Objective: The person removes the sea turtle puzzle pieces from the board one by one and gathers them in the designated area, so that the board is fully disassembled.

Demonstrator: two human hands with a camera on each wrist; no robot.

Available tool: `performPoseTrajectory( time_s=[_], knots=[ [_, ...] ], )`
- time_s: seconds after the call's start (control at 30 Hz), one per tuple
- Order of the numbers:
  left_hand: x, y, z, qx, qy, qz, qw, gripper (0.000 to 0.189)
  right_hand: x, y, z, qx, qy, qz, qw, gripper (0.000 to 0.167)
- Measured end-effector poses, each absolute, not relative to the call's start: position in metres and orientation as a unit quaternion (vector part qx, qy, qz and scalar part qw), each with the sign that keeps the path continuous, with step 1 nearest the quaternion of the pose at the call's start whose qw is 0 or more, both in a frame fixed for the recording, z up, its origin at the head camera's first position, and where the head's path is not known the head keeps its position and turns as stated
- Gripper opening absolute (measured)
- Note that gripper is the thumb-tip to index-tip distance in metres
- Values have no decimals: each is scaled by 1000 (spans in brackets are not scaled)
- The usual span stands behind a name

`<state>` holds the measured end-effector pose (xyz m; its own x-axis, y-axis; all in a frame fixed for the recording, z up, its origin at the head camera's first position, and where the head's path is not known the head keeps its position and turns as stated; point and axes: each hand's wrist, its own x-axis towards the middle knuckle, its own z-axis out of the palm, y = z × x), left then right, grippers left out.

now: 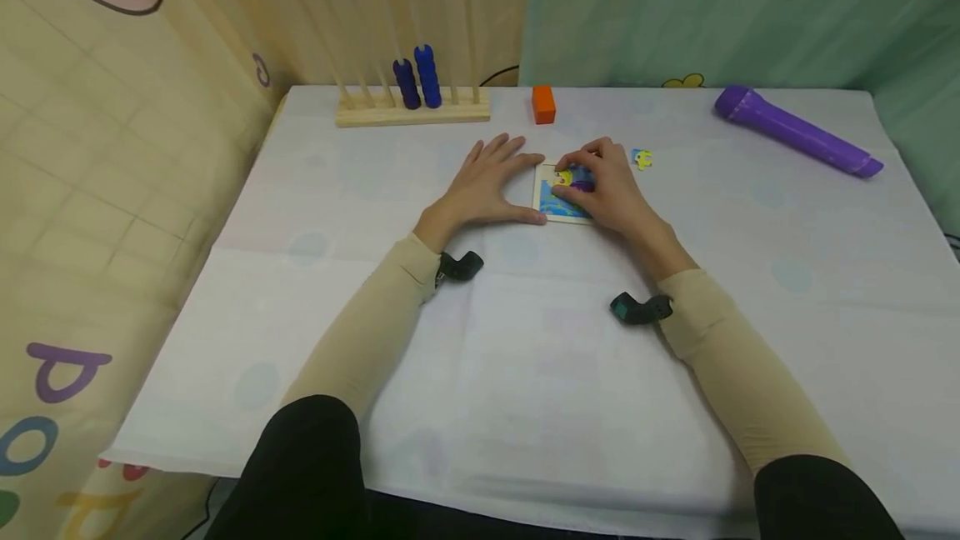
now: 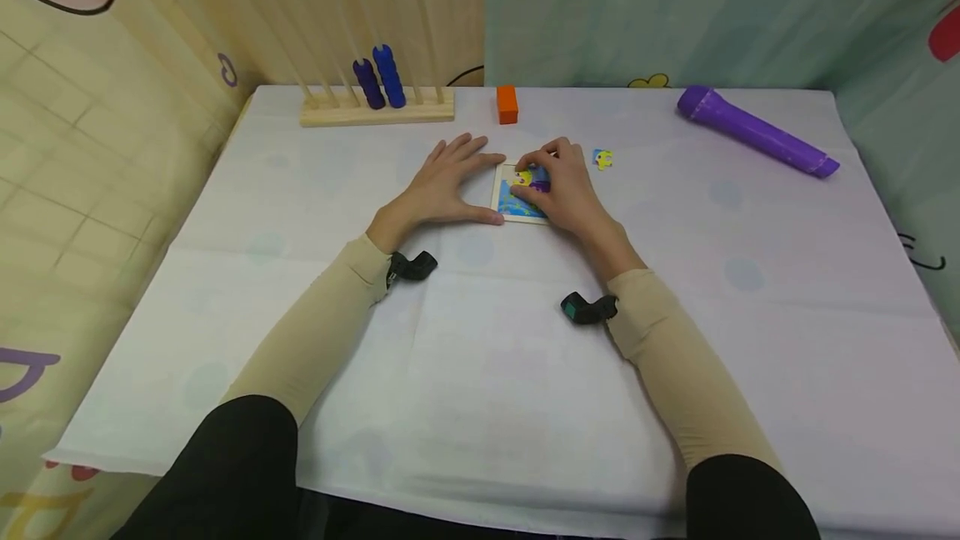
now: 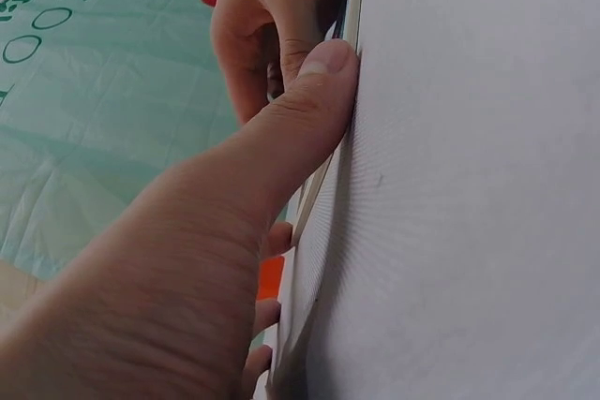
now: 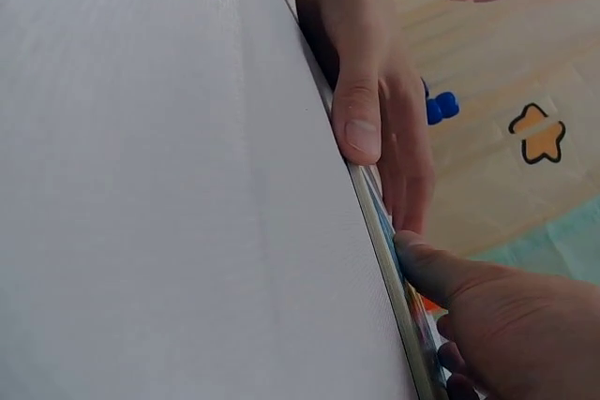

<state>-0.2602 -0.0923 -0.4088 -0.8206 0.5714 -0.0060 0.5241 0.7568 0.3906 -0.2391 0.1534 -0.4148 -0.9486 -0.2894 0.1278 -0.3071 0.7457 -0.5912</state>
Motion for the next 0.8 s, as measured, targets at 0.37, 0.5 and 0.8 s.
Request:
performPoseTrajectory(
  time_s=[0.37, 0.5, 0.8],
  knots=[
    [-264, -91, -410, 294, 934, 194, 55, 98, -242, 153, -415, 149, -922, 357, 37, 37],
    [-264, -92, -410, 294, 935, 192, 57, 99, -238, 153, -419, 149, -909, 383, 74, 37],
    [-262, -92, -411, 290, 935, 194, 62, 98, -235, 159, -422, 119, -875, 457, 108, 28]
  ],
)
